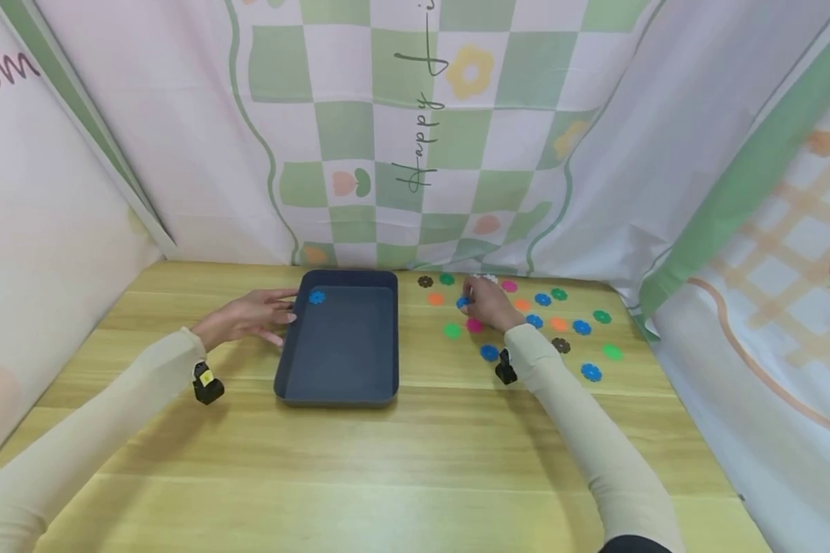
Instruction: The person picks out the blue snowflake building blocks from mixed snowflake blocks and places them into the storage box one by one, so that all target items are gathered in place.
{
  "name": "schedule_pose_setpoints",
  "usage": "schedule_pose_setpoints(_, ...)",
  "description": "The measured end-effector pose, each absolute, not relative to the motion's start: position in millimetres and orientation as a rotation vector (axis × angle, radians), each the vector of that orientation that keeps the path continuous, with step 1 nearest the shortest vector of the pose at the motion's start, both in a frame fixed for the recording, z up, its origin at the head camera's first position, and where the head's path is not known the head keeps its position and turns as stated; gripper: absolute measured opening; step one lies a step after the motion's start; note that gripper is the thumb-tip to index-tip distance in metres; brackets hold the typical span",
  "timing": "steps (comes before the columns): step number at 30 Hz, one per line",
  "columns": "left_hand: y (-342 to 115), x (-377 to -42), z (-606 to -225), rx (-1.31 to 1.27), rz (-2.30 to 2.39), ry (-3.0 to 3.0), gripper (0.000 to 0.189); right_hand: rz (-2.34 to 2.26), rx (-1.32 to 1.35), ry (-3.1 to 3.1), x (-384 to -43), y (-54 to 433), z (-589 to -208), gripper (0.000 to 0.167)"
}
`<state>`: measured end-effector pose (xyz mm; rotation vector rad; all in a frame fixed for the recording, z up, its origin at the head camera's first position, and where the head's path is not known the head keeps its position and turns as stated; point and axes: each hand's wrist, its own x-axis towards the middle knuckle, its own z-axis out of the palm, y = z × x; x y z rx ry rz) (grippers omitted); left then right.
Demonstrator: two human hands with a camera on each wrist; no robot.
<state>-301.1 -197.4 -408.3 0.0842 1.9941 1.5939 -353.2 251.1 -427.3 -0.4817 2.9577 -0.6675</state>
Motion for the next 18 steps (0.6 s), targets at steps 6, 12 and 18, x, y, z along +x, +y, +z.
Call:
schedule_pose_setpoints(6,-200.0,-297.3,-406.8,0.086,1.605,2.023,0.078,-0.739,-0.512,2.937,-353.3,245.1,-424.4,0.016)
schedule_pose_setpoints(12,-199.9,-295.6,-407.3,0.085,1.614,2.022,0.08,-1.013,-0.487,2.858,-355.1,235.4,-417.6,0.009)
schedule_pose_setpoints(18,-194.3,-298.9,-406.9,0.068,1.615,2.026,0.079,-1.251,-0.364,2.734,-349.6,223.7,-397.0,0.025)
